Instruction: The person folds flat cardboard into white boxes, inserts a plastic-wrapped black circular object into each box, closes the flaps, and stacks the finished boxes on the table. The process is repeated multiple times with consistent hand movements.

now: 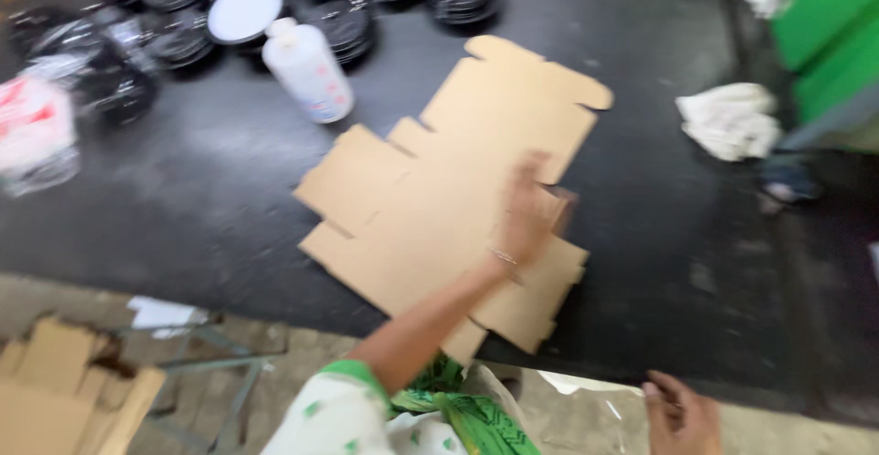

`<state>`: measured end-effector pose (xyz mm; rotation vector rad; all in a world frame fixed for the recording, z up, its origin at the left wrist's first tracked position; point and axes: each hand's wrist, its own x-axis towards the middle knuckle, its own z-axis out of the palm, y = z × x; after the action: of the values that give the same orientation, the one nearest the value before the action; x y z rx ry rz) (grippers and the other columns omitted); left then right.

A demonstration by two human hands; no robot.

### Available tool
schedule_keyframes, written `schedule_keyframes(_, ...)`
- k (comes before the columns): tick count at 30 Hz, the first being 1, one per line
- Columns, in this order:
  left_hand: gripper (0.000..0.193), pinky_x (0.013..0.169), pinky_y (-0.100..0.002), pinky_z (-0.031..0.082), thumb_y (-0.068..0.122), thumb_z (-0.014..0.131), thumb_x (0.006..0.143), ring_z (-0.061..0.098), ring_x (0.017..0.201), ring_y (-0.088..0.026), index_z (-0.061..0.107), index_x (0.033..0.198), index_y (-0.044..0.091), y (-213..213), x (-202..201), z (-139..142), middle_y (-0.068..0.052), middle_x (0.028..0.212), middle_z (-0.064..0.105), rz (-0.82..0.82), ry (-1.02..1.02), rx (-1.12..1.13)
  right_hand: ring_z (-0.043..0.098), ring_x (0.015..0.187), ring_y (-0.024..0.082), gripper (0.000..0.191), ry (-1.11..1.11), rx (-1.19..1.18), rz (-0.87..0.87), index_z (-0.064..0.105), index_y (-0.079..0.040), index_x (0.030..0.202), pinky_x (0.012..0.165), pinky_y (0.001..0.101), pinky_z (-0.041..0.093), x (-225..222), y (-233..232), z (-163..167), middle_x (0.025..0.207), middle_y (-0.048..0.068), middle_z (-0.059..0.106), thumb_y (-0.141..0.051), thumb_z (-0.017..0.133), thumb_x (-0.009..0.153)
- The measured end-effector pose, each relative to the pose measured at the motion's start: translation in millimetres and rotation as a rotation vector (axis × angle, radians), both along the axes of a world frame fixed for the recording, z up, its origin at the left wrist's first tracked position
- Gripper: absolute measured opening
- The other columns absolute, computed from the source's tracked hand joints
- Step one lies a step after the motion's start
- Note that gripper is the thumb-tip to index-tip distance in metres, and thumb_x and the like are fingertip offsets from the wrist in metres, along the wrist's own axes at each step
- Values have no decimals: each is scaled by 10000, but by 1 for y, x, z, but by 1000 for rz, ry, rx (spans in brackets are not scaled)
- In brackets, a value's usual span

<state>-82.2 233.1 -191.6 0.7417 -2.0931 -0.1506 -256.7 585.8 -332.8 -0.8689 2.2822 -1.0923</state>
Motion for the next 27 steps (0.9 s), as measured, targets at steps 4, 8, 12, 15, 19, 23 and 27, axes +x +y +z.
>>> schedule_keyframes(4,843,1255,-489,257,220,744,866,346,1505,-402,323,1550,-33,-111,209,2,-254,1585,394,581,79,120,717,961,268,331,87,76,-39,750,7,1266,844,391,584,31,-31,20,1056,241,719,-209,705,1019)
schedule_keyframes(8,758,1097,-491,400,271,786,882,522,1280,-406,418,1475,-24,-137,319,-16,-229,1354,589,841,-43,540,700,975,208,426,-233,-155,-46,640,26,1343,832,321,565,97,-77,34,1152,207,719,-198,693,985)
schedule_keyframes(12,478,925,-375,569,131,766,838,718,1040,-245,690,1277,-43,-128,359,-32,-133,1143,762,418,369,870,664,1020,170,496,-344,-361,-52,539,64,1407,870,286,545,144,-130,53,1223,159,686,-107,685,965)
schedule_keyframes(15,454,849,-302,583,54,720,879,715,953,-165,623,1313,-40,-104,377,-18,-117,1135,735,43,899,1197,655,1087,170,489,-510,-526,-175,545,67,1411,932,302,533,160,-146,75,1262,121,676,-57,671,955)
schedule_keyframes(19,412,813,-393,599,74,662,875,723,930,-200,577,1277,48,-60,374,-10,-88,1103,694,-199,1171,1587,649,1195,202,413,-804,-881,-226,551,8,1392,1038,362,516,182,-144,88,1307,87,669,-145,585,1010)
schedule_keyframes(23,349,887,-400,581,56,648,915,702,1015,-231,610,1258,10,-50,365,-28,-124,1169,693,-161,1057,1862,642,1154,232,375,-1139,-789,-400,606,-73,1350,992,398,492,222,-159,72,1268,71,678,-178,576,991)
schedule_keyframes(27,366,962,-467,533,-13,619,944,643,1125,-349,606,1302,-87,-54,351,-34,-254,1288,655,-199,829,1623,638,1151,228,357,-902,-749,-379,598,-28,1325,987,388,506,241,-173,89,1255,90,668,-94,604,974)
